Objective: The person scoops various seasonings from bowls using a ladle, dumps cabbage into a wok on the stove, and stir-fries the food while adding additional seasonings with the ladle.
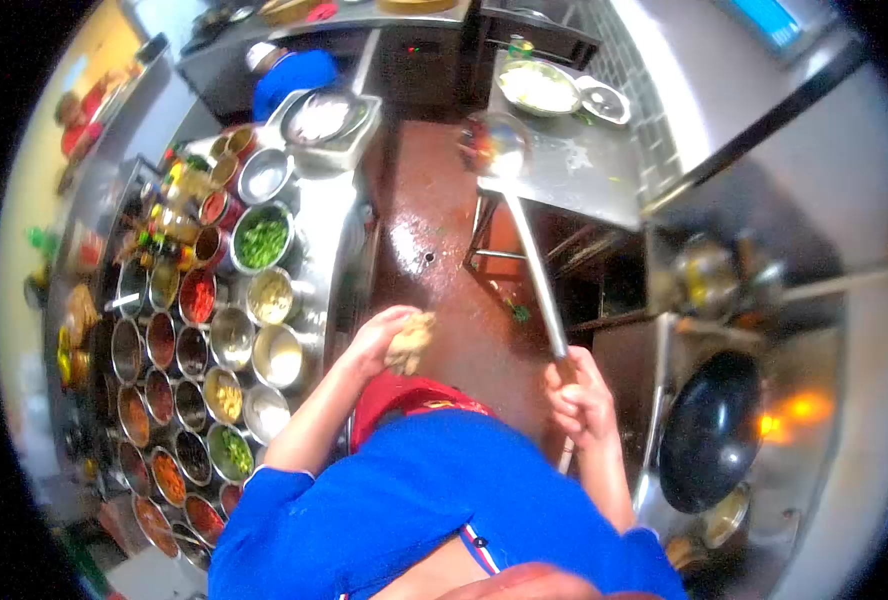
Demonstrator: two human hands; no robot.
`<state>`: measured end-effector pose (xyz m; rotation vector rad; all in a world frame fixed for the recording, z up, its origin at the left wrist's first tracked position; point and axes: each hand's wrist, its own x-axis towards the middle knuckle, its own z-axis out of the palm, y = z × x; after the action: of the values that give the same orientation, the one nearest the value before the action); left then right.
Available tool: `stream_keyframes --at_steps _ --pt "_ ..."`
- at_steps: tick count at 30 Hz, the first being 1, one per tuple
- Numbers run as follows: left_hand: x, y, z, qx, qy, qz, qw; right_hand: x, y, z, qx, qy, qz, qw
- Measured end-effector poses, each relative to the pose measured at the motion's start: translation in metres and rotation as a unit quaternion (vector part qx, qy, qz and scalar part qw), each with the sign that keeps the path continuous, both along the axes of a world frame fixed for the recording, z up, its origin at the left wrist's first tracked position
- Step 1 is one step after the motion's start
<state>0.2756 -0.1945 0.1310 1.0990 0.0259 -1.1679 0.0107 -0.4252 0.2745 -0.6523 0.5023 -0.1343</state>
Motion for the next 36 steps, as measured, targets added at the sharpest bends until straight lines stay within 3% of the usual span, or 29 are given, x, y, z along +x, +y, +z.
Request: stream_keyframes --at_steps 3,4,5,6,7,8,9,11,13,14,15,17,19,20,21,23,24,27,29,30,31,32,33,34,35,36 --pt "0.072 -0.093 -0.057 -0.043 0.127 -0.104 0.986 -0.036 -0.025 -0.011 0.003 0.007 -0.131 0.991" --pt "0.103 -0.125 -0.064 -0.092 0.215 -0.157 0.959 -0.049 -0.028 -0.01 0.005 0.004 -0.178 0.984" --pt "0.126 -0.158 -0.054 -0.066 0.179 -0.161 0.968 -0.061 -0.03 -0.011 0.006 0.003 -0.229 0.973" --pt "0.137 -0.203 -0.034 0.048 0.136 -0.028 0.989 -0.073 -0.029 -0.012 -0.012 0.015 -0.27 0.963" --pt "0.161 -0.235 -0.027 0.08 0.061 -0.11 0.989 -0.096 -0.014 -0.006 -0.03 0.04 -0.328 0.943" --pt "0.187 -0.27 -0.02 0.005 0.031 -0.181 0.983 -0.107 -0.01 0.0 -0.057 0.08 -0.373 0.923" --pt "0.224 -0.308 -0.039 -0.029 0.033 -0.206 0.978 -0.106 0.002 0.017 -0.085 0.175 -0.43 0.882" --pt "0.293 -0.382 -0.074 -0.098 0.038 -0.253 0.962 -0.117 0.017 0.024 -0.164 0.195 -0.476 0.842" --pt "0.336 -0.432 -0.07 0.024 -0.079 -0.179 0.98 -0.125 0.03 0.034 -0.25 0.316 -0.486 0.776" --pt "0.347 -0.452 -0.054 0.024 -0.11 -0.197 0.974 -0.121 0.027 0.04 -0.229 0.396 -0.531 0.713" --pt "0.389 -0.502 -0.101 0.015 -0.101 -0.169 0.98 -0.131 0.022 0.024 -0.276 0.466 -0.525 0.656" --pt "0.429 -0.54 -0.096 0.086 -0.064 -0.169 0.98 -0.128 0.017 0.028 -0.277 0.573 -0.478 0.605" --pt "0.398 -0.56 -0.066 0.13 -0.039 -0.121 0.983 -0.157 0.027 -0.006 -0.383 0.671 -0.384 0.505" --pt "0.433 -0.574 -0.101 0.03 -0.006 -0.259 0.965 -0.165 0.029 -0.019 -0.43 0.709 -0.329 0.452" --pt "0.467 -0.591 -0.135 -0.07 0.028 -0.389 0.918 -0.164 0.028 -0.025 -0.403 0.722 -0.33 0.455" --pt "0.44 -0.603 -0.135 0.068 -0.052 -0.22 0.972 -0.162 0.024 -0.034 -0.35 0.743 -0.332 0.463" --pt "0.43 -0.593 -0.12 0.039 -0.062 -0.269 0.96 -0.153 0.017 -0.033 -0.382 0.731 -0.338 0.453" --pt "0.412 -0.578 -0.113 -0.015 -0.041 -0.259 0.965 -0.183 0.04 -0.062 -0.368 0.781 -0.318 0.392" --pt "0.443 -0.565 -0.161 -0.09 -0.007 -0.311 0.946 -0.162 0.046 -0.022 -0.319 0.706 -0.418 0.475" --pt "0.42 -0.544 -0.147 -0.039 -0.006 -0.249 0.968 -0.152 0.05 -0.003 -0.29 0.665 -0.466 0.507" --pt "0.398 -0.523 -0.134 -0.002 -0.02 -0.197 0.98 -0.165 0.06 0.0 -0.309 0.694 -0.405 0.508" --pt "0.397 -0.499 -0.144 -0.093 0.01 -0.295 0.951 -0.177 0.071 0.003 -0.329 0.72 -0.344 0.506" --pt "0.398 -0.475 -0.156 -0.183 0.037 -0.389 0.902 -0.177 0.069 0.003 -0.298 0.699 -0.369 0.535" --pt "0.353 -0.446 -0.137 -0.002 -0.021 -0.244 0.969 -0.174 0.056 0.006 -0.268 0.676 -0.391 0.565" --pt "0.275 -0.423 -0.074 0.084 -0.04 -0.134 0.987 -0.175 0.042 0.007 -0.239 0.651 -0.408 0.594" --pt "0.273 -0.408 -0.089 0.102 -0.056 -0.175 0.978 -0.183 0.028 -0.009 -0.227 0.605 -0.455 0.613"
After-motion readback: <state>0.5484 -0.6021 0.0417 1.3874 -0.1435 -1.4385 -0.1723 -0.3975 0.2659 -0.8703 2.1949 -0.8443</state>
